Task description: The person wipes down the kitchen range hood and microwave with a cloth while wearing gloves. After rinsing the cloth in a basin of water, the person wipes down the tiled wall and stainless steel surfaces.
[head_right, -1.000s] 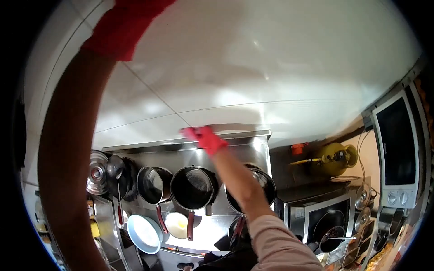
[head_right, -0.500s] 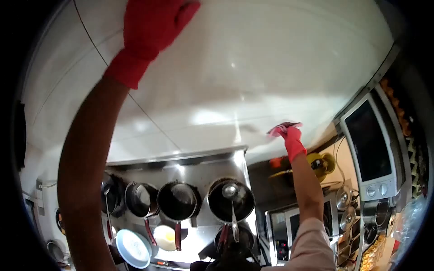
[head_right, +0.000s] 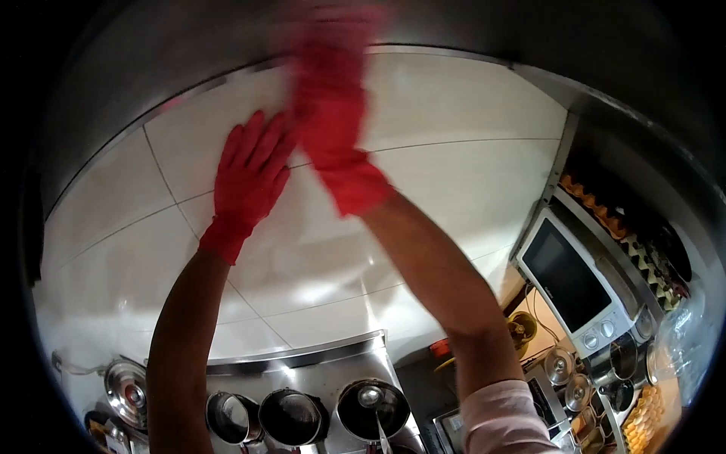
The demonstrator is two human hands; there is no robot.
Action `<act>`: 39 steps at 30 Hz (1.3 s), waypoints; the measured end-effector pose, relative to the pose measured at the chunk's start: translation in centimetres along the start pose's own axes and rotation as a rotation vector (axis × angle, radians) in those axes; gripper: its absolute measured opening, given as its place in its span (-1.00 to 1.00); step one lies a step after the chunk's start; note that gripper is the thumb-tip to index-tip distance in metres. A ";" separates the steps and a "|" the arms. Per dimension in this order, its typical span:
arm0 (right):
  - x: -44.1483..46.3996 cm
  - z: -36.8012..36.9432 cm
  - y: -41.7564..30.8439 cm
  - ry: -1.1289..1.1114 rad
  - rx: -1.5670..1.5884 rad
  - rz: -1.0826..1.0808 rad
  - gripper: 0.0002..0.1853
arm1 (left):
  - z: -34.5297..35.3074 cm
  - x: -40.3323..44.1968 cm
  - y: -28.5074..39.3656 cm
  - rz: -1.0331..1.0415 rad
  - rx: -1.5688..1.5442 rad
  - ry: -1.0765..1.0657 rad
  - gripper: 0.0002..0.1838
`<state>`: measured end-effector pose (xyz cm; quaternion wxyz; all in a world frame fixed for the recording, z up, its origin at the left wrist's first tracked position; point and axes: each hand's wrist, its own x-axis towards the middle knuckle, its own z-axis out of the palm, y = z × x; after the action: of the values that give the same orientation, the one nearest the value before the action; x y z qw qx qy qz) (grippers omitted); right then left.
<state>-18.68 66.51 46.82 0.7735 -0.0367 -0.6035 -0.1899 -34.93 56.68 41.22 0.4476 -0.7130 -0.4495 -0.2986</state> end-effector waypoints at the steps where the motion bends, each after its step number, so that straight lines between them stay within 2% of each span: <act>1: 3.1 4.1 -2.7 0.173 0.196 -0.053 -0.81 | 1.0 -0.8 -0.9 -0.103 -0.220 -0.027 -0.23; 2: 5.6 4.8 -5.6 -0.105 0.503 0.229 -0.85 | 1.2 -0.8 -0.7 -0.121 -0.237 -0.055 -0.24; 3: 5.1 6.3 -7.7 -0.165 0.353 0.130 -0.84 | 1.4 -0.7 -0.5 -0.140 -0.254 -0.083 -0.25; 4: 4.6 7.8 -9.8 -0.210 0.207 0.025 -0.80 | 0.5 -0.1 0.1 -0.077 -0.061 -0.101 -0.28; 6: 5.4 11.6 -12.5 -0.132 0.495 0.247 -0.82 | -1.2 1.0 1.2 0.054 0.334 -0.132 -0.34; 8: 5.5 11.5 -11.0 -0.305 0.238 0.166 -0.83 | -0.9 1.0 1.0 0.060 0.263 -0.074 -0.35; 9: 5.1 10.2 -9.0 -0.251 0.147 0.100 -0.81 | 0.2 0.3 0.1 0.062 0.246 -0.040 -0.34; 10: 4.9 7.6 -6.2 -0.197 0.063 0.038 -0.78 | 0.8 -0.2 -0.5 0.101 0.222 0.032 -0.34; 11: 5.4 3.1 -2.8 -0.247 0.042 -0.086 -0.78 | 1.3 -0.7 -1.1 0.142 0.199 0.103 -0.34; 12: 6.4 -0.7 1.3 -0.253 -0.032 -0.230 -0.72 | -1.1 1.0 1.1 0.083 0.212 0.040 -0.33; 14: 7.6 -8.9 7.3 -0.236 -0.305 -0.291 -0.63 | -1.0 0.9 0.9 0.096 0.217 0.049 -0.33; 15: 9.1 -13.2 9.3 -0.413 -0.422 -0.256 -0.62 | -0.9 0.8 0.7 0.101 0.212 0.052 -0.32; 16: 9.4 -15.5 12.4 -0.419 -0.433 -0.208 -0.65 | -1.1 0.8 0.8 0.103 0.188 0.048 -0.32; 18: 10.5 -17.8 13.6 -0.448 -0.560 -0.218 -0.66 | -1.3 0.7 0.8 0.110 0.170 0.034 -0.33; 21: 9.9 -14.1 10.8 -0.313 -0.322 0.014 -0.68 | -0.9 0.4 0.6 0.126 0.214 0.021 -0.36; 23: 9.3 -10.5 7.0 -0.238 -0.338 -0.310 -0.74 | -0.5 0.2 0.3 0.149 0.268 0.030 -0.39; 24: 8.3 -6.8 5.0 -0.211 -0.115 -0.206 -0.74 | -0.8 0.2 0.2 0.146 0.306 0.006 -0.39; 26: 6.9 0.1 -0.9 -0.164 0.065 -0.110 -0.76 | -1.0 0.4 0.6 0.148 0.371 -0.043 -0.39; 29: 6.4 8.7 -11.8 -0.193 0.487 0.254 -0.74 | -3.4 3.9 3.2 -0.023 0.575 -0.623 -0.35; 30: 5.9 11.2 -14.1 -0.221 0.566 0.327 -0.72 | 0.4 -0.3 -0.1 0.077 0.385 -0.165 -0.31; 31: 5.7 12.8 -16.1 -0.273 0.467 0.236 -0.70 | -1.2 -0.2 0.6 0.087 0.298 -0.194 -0.31; 32: 6.2 13.0 -16.8 -0.268 0.010 -0.156 -0.62 | -3.0 0.4 1.2 0.100 0.213 -0.220 -0.31; 33: 6.2 12.4 -16.3 -0.330 -0.036 -0.203 -0.60 | -3.0 0.7 1.2 0.125 0.226 -0.137 -0.36; 34: 6.0 11.6 -15.3 -0.399 -0.084 -0.249 -0.58 | -3.2 1.7 1.8 0.073 0.265 -0.297 -0.37; 36: 6.9 9.4 -11.0 -0.437 0.229 -0.217 -0.68 | -5.3 4.6 3.5 -0.042 0.342 -0.615 -0.39; 37: 7.7 6.4 -8.7 -0.422 0.200 -0.229 -0.61 | -2.1 2.0 1.2 0.046 0.264 -0.313 -0.43; 38: 8.3 3.9 -5.9 -0.445 0.027 -0.256 -0.54 | 1.0 -0.6 -1.0 0.150 0.201 -0.016 -0.46; 39: 8.7 1.4 -1.8 -0.391 0.047 -0.241 -0.52 | -0.2 0.1 -0.3 0.141 0.220 0.015 -0.46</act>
<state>-18.84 63.06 55.17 0.6140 0.0177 -0.7464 -0.2560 -35.20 56.61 41.50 0.5463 -0.6872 -0.4251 -0.2205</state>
